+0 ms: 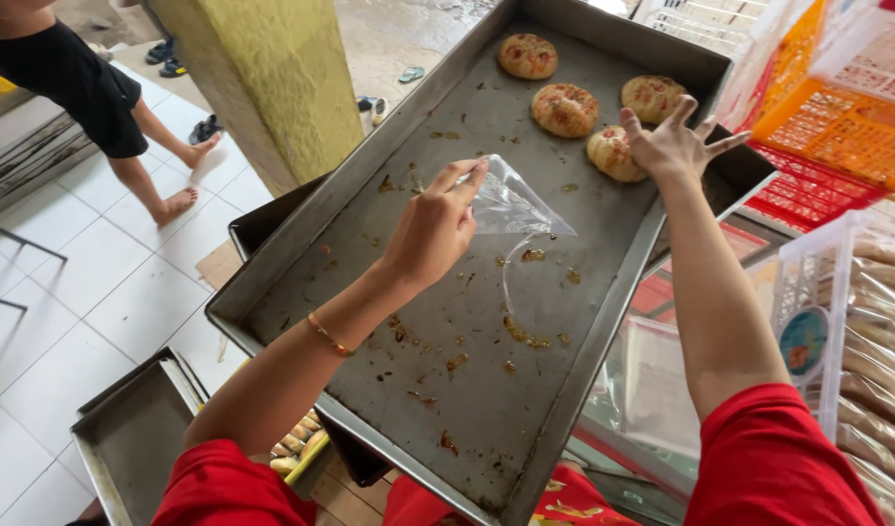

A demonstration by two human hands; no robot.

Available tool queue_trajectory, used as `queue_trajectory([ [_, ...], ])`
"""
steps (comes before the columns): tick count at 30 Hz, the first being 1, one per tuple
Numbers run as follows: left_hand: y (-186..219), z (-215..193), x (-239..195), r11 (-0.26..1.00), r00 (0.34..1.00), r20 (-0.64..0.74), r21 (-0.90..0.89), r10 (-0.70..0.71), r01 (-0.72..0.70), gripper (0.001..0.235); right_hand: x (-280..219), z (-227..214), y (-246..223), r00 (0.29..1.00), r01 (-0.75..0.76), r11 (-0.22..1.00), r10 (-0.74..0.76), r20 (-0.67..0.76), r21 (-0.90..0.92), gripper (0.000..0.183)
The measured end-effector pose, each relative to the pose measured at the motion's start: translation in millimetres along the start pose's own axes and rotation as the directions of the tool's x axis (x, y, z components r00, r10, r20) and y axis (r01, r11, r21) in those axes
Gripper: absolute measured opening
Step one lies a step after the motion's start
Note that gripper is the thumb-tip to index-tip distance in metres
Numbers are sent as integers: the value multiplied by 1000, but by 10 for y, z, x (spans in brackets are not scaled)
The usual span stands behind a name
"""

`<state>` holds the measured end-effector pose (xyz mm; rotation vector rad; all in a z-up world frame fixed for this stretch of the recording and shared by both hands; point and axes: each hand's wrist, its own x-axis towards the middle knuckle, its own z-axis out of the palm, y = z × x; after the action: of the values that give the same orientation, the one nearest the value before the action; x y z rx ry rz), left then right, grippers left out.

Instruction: Packaging individual pastries into plastic bags and arranging them into a display tray.

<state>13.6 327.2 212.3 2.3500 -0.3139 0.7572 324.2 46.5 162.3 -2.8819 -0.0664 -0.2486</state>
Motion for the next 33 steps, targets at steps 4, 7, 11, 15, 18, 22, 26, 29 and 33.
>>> queue_trajectory([
  [4, -22, 11, 2, 1000, 1000, -17, 12, 15, -14, 56, -52, -80, -95, 1000, -13, 1000, 13, 17, -12, 119],
  [7, -16, 10, 3, 999, 1000, 5, 40, 27, -27, 57, 79, 109, 29, 1000, 28, 999, -27, 13, -35, 117],
  [11, 15, 15, 1, 999, 997, 72, 30, -31, 29, 57, 3, 78, 1, 996, 78, 994, -81, -42, -82, 116],
  [15, 49, -14, 0, 999, 996, 84, 37, -40, 37, 58, -129, 3, -86, 990, 106, 985, -117, -80, -133, 110],
  [18, 58, -31, 7, 999, 996, 80, 35, -37, 34, 58, -67, 87, -37, 964, 167, 979, -188, -188, -118, 98],
  [22, 87, -47, 10, 999, 996, 80, 42, -34, 31, 57, -50, 140, 23, 852, 330, 944, -300, -428, -5, 71],
  [26, 77, -34, 2, 998, 997, 72, 52, -23, 19, 58, -162, -2, -40, 765, 457, 888, -361, -534, 53, 55],
  [29, 86, -51, -8, 998, 998, 61, 57, -23, 19, 57, -291, -142, -112, 773, 508, 845, -364, -520, 164, 45],
  [33, 86, -77, 27, 999, 998, 51, 43, -32, 30, 56, -253, -147, -108, 746, 613, 752, -451, -489, 243, 33],
])
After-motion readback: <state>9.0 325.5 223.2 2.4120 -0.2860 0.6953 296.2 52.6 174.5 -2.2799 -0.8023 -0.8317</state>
